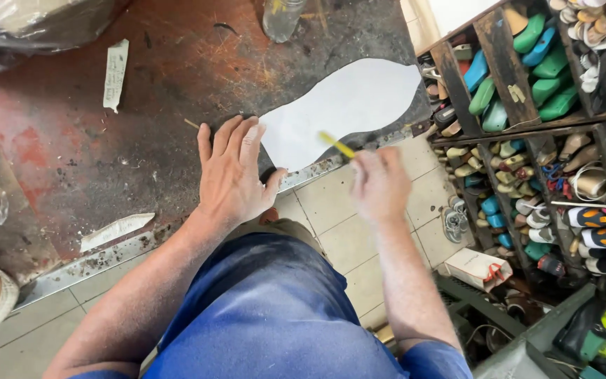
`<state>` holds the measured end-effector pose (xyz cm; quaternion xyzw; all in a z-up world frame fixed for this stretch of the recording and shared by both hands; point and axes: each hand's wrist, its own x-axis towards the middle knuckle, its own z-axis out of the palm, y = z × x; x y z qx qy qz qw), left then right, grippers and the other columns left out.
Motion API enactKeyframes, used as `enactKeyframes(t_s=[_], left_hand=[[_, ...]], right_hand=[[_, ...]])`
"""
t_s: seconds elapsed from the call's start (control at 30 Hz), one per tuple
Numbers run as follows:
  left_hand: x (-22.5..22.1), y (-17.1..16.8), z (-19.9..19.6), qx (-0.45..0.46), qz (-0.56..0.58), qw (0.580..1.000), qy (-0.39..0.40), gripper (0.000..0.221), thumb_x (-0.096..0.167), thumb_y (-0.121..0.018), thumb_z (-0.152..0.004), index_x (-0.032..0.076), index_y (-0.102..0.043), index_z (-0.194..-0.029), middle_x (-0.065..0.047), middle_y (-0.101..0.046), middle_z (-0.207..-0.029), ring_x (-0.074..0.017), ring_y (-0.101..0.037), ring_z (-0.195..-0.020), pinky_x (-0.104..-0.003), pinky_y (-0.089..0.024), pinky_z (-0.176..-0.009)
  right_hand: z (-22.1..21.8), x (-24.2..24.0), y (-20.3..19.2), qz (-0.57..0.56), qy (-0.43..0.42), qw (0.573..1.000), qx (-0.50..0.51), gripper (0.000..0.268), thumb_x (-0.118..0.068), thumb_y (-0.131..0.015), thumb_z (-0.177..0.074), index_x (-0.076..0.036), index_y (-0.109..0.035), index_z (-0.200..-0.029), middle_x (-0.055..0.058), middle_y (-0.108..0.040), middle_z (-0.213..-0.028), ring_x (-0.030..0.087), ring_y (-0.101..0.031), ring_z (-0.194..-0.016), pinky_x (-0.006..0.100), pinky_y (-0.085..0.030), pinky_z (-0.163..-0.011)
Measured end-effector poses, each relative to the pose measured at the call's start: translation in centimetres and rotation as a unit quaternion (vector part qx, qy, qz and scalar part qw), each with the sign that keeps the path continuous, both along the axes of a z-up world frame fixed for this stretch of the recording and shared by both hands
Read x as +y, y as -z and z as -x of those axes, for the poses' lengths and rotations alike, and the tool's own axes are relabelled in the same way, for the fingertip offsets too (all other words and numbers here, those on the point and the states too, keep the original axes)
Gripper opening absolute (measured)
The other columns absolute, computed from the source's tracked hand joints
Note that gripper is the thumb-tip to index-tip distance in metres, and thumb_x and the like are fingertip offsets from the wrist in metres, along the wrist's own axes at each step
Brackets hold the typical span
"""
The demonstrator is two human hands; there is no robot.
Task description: Applying glue to a shoe sole template using a small brush at a workbench
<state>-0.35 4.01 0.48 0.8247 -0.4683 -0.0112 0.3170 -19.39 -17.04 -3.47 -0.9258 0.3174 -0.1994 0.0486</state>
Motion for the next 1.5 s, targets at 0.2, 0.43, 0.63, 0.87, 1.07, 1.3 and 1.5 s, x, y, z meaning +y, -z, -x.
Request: enactKeyframes(t_s=[0.2,0.43,0.63,0.87,1.07,1.3,1.5], left_hand=[[-0.3,0.2,0.1,0.002,0.021,1.0,-0.007,0.09,0.034,-0.09,-0.071,0.003,-0.045,-0.143,-0.021,-0.055,-0.139,-0.0422,-0.044,-0.137,-0.071,-0.013,-0.113],[-0.1,0.8,0.3,-0.009,0.012,1.0,-0.023,0.091,0.037,-0.09,-0.069,0.004,-0.046,-0.142,-0.019,-0.056,-0.139,-0.0417,-0.045,-0.136,-0.069,-0.015,-0.114],[-0.1,1.2,0.1,0.003,0.033,0.999,-0.026,0.091,0.034,-0.09,-0.069,0.005,-0.045,-0.142,-0.018,-0.056,-0.139,-0.0409,-0.045,-0.138,-0.07,-0.013,-0.116],[0.1,1.0,0.4,-0.011,0.001,0.999,-0.033,0.085,0.039,-0.087,-0.071,0.008,-0.047,-0.138,-0.016,-0.058,-0.136,-0.0377,-0.047,-0.136,-0.068,-0.018,-0.116],[-0.1,0.9,0.0,-0.017,0.011,0.999,-0.027,0.081,0.04,-0.087,-0.073,0.007,-0.048,-0.136,-0.016,-0.058,-0.136,-0.0373,-0.047,-0.135,-0.067,-0.018,-0.116],[-0.1,0.6,0.2,-0.014,0.004,0.999,-0.032,0.078,0.038,-0.086,-0.074,0.007,-0.05,-0.136,-0.016,-0.058,-0.136,-0.0357,-0.047,-0.136,-0.065,-0.016,-0.118],[-0.1,0.3,0.6,-0.008,-0.002,0.999,-0.041,0.078,0.036,-0.087,-0.074,0.008,-0.049,-0.136,-0.016,-0.058,-0.135,-0.0357,-0.046,-0.136,-0.066,-0.017,-0.118]], right_hand=[[2.9,-5.0,0.6,0.024,0.05,0.998,-0.003,0.009,-0.034,-0.073,-0.092,-0.031,-0.067,-0.098,-0.004,-0.056,-0.097,0.026,-0.068,-0.082,0.04,-0.059,-0.072],[2.7,-4.5,1.0,0.026,0.006,0.999,-0.024,0.009,-0.042,-0.066,-0.096,-0.033,-0.068,-0.099,-0.007,-0.055,-0.097,0.023,-0.068,-0.08,0.038,-0.059,-0.071],[-3.4,-1.6,-1.4,0.06,-0.087,0.994,-0.032,0.014,-0.04,-0.06,-0.101,-0.029,-0.069,-0.097,-0.004,-0.054,-0.092,0.024,-0.068,-0.078,0.036,-0.057,-0.072],[-7.8,-9.3,-0.7,0.121,0.008,0.993,0.014,0.013,-0.043,-0.066,-0.088,-0.032,-0.071,-0.091,-0.003,-0.054,-0.09,0.032,-0.07,-0.066,0.045,-0.057,-0.057],[-6.9,-5.8,-2.0,0.08,-0.066,0.995,0.011,0.012,-0.038,-0.069,-0.088,-0.027,-0.073,-0.094,0.002,-0.056,-0.09,0.038,-0.07,-0.072,0.048,-0.058,-0.06],[-7.8,1.1,-4.1,0.021,-0.06,0.997,0.036,0.012,-0.025,-0.067,-0.088,-0.017,-0.074,-0.093,0.01,-0.058,-0.091,0.043,-0.069,-0.064,0.052,-0.059,-0.063],[-7.1,-4.1,-2.0,0.045,-0.05,0.998,0.014,0.007,-0.035,-0.067,-0.093,-0.03,-0.07,-0.098,0.001,-0.054,-0.094,0.036,-0.07,-0.074,0.047,-0.06,-0.066]])
